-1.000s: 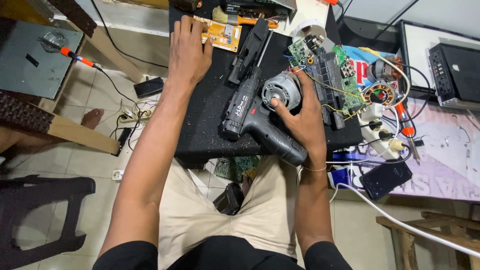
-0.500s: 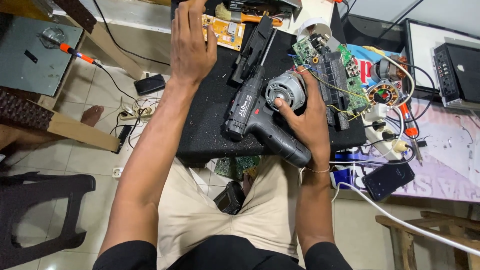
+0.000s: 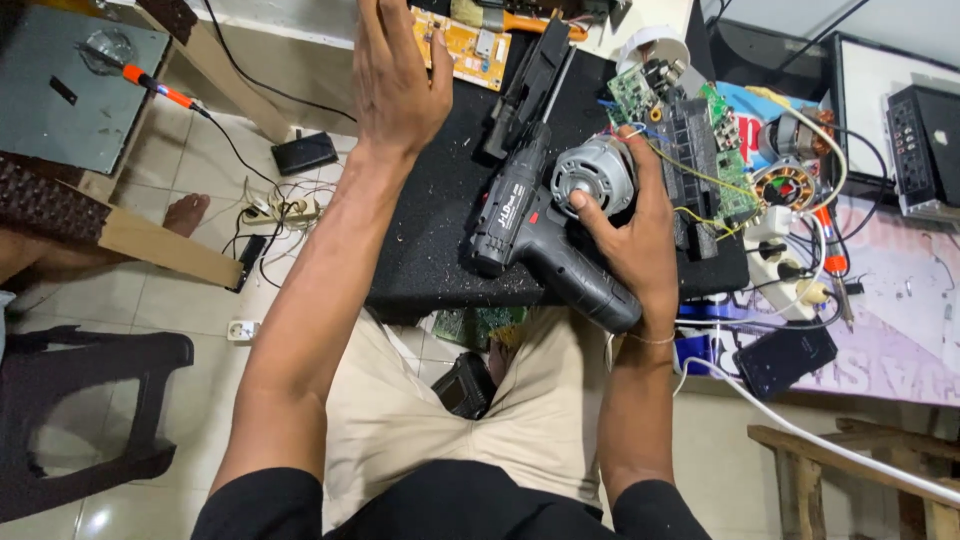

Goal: The person is disassembling an electronic device, using pliers on wires and a power screwdriver to remove a motor and circuit boards for inspection.

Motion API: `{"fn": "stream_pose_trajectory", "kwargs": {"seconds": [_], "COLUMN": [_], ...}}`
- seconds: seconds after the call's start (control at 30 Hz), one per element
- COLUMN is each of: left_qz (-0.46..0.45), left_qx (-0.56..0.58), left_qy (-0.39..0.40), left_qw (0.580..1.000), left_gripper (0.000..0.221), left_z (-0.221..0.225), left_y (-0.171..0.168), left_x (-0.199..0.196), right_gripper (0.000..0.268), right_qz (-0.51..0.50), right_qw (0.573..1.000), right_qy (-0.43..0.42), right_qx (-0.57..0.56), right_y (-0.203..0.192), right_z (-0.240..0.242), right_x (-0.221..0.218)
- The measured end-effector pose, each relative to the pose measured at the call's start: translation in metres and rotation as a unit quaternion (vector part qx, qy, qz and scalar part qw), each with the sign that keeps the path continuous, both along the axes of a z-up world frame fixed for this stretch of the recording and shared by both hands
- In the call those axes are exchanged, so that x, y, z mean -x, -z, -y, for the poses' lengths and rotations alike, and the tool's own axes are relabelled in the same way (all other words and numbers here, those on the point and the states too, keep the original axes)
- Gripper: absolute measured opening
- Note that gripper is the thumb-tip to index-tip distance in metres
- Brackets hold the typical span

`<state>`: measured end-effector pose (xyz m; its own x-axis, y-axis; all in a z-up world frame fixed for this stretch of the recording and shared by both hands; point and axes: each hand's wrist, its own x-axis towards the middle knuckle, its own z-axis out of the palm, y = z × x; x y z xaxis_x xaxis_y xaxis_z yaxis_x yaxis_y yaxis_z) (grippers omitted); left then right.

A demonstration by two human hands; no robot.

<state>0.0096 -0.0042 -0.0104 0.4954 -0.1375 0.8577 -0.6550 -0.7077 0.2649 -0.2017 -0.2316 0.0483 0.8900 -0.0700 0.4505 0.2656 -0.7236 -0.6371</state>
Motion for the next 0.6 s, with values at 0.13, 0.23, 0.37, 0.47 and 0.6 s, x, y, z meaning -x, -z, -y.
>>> {"fn": "stream_pose_trajectory", "kwargs": {"seconds": [0.13,0.23,0.37,0.47,0.6], "left_qz": [0.047,0.028,0.031,0.031,0.033], "left_qx": [0.002,-0.001,-0.004,-0.017,-0.056], "left_qy": [-0.002,-0.006,0.002,-0.02,-0.005], "left_qw": [0.999,1.0,1.0,0.999,0.998], "left_gripper": [0.068,0.06,0.067,0.06,0.061], "left_z": [0.0,0.0,0.002,0.002,0.012], "left_y": [-0.017,-0.004,-0.008,-0.008,-0.018], "left_x": [0.012,0.0,0.002,0.0,-0.001], "right_gripper": [0.071,0.072,0.072,0.072,0.073], "right_qz": [-0.007,0.003,-0.003,0.003,-0.004], "right_qw": [1.0,1.0,1.0,1.0,1.0], "right_qy": [0.006,-0.002,0.004,-0.002,0.004], "right_qx": [-0.004,-0.002,0.0,0.0,-0.003], "right_y": [-0.004,-0.002,0.0,-0.001,-0.002], "right_z": [-0.003,-0.001,0.001,0.001,0.0], "right_x": [0.0,-0.002,-0.001,-0.003,-0.001]}}
